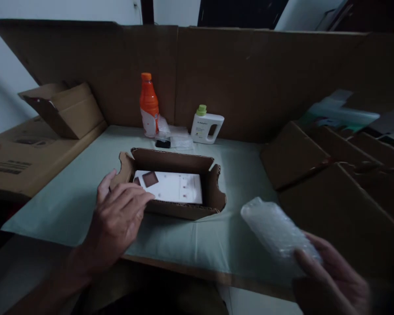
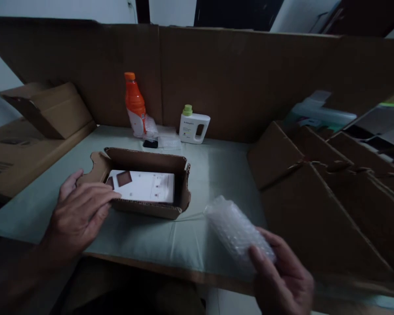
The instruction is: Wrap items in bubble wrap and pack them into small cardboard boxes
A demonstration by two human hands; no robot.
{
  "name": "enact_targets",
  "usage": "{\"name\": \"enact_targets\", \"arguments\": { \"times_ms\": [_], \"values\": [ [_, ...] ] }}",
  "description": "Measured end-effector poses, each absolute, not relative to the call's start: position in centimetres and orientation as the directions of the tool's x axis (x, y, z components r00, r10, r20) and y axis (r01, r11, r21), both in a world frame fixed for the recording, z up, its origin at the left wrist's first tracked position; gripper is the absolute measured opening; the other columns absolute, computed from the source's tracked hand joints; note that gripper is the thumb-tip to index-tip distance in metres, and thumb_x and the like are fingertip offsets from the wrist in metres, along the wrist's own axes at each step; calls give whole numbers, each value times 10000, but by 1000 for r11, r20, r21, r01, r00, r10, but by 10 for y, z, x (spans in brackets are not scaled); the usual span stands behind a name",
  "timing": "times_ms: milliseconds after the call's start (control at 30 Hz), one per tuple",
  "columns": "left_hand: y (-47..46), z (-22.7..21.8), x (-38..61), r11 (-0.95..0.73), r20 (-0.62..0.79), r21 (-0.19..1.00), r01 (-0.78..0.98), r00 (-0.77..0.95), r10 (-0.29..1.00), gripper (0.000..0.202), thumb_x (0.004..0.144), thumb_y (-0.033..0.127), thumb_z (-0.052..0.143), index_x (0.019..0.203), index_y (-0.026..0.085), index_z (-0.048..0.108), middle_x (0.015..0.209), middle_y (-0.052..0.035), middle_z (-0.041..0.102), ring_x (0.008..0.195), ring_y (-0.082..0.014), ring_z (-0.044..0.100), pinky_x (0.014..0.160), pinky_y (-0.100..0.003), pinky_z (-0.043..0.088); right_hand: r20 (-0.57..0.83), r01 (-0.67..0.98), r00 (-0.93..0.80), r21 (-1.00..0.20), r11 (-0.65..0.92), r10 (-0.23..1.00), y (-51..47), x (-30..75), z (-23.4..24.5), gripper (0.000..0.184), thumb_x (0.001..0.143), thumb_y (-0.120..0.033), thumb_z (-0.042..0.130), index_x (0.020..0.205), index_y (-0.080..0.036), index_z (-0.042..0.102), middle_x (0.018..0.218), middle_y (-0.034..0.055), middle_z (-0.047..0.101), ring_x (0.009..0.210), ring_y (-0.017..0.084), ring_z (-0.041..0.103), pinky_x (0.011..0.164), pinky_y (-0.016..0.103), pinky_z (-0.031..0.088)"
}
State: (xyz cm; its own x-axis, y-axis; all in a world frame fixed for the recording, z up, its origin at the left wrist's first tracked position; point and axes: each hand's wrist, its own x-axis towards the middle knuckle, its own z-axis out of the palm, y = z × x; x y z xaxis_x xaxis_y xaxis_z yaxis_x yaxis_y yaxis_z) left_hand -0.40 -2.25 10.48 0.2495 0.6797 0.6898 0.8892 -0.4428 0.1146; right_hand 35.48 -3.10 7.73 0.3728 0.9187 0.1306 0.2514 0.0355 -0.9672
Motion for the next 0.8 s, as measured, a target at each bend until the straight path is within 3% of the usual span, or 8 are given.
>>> {"name": "enact_targets", "arguments": {
  "times_ms": [100,167,333,400,533,667,733,800],
  "values": [
    [-40,97,-2,-432,724,98,897,233,650,320,884,50,562,1108,258,653,954,-18,746,966,-223,690,1203,-621,260,241,389,361,-917,89,901,-31,335,128,243,764,-536,768,909,-341,760,765,100,678,599,250,623,431,368,426],
    [-42,93,-1,-432,742,89,897,229,630,327,872,35,572,1112,244,649,963,-29,746,971,-225,690,1206,-628,251,354,556,258,-816,161,899,-25,320,154,263,774,-555,763,898,-324,767,749,86,686,589,228,609,449,353,424],
    [-28,94,-1,-429,755,91,899,218,619,313,887,57,548,1123,241,641,988,-26,742,1009,-229,679,1199,-628,266,517,777,-280,-373,507,809,12,283,195,286,891,-487,637,1049,-275,748,802,34,731,625,165,640,567,289,467],
    [-20,96,-1,-428,755,96,899,214,619,269,912,91,533,1116,225,647,976,-34,740,1007,-235,669,1189,-631,276,469,808,-455,-140,572,757,30,266,205,269,909,-442,581,1002,-248,743,788,30,731,625,164,641,571,278,438],
    [-13,99,-1,-430,744,121,895,205,636,254,924,119,507,1096,216,666,967,-46,737,995,-244,651,1175,-635,283,197,797,-601,213,565,775,67,228,218,249,838,-299,610,608,-206,643,542,36,609,534,177,604,539,273,360],
    [-14,98,-1,-441,745,137,887,201,636,254,920,118,504,1073,216,681,964,-52,732,1005,-246,643,1180,-622,285,50,787,-589,260,559,806,100,200,221,207,723,-175,674,525,-186,612,532,50,605,537,186,607,567,288,377],
    [-14,98,-1,-444,757,126,887,203,621,257,906,97,508,1062,202,684,941,-53,732,988,-246,645,1176,-619,297,-37,810,-561,179,558,827,112,195,223,151,716,-119,651,575,-174,665,571,43,633,529,160,588,553,273,373],
    [-13,98,-2,-447,767,120,887,203,609,259,894,80,513,1052,195,684,919,-47,735,968,-242,649,1166,-620,314,-162,837,-537,23,547,828,119,196,227,162,751,-95,601,683,-163,732,631,33,670,530,132,574,533,248,375]
  ]
}}
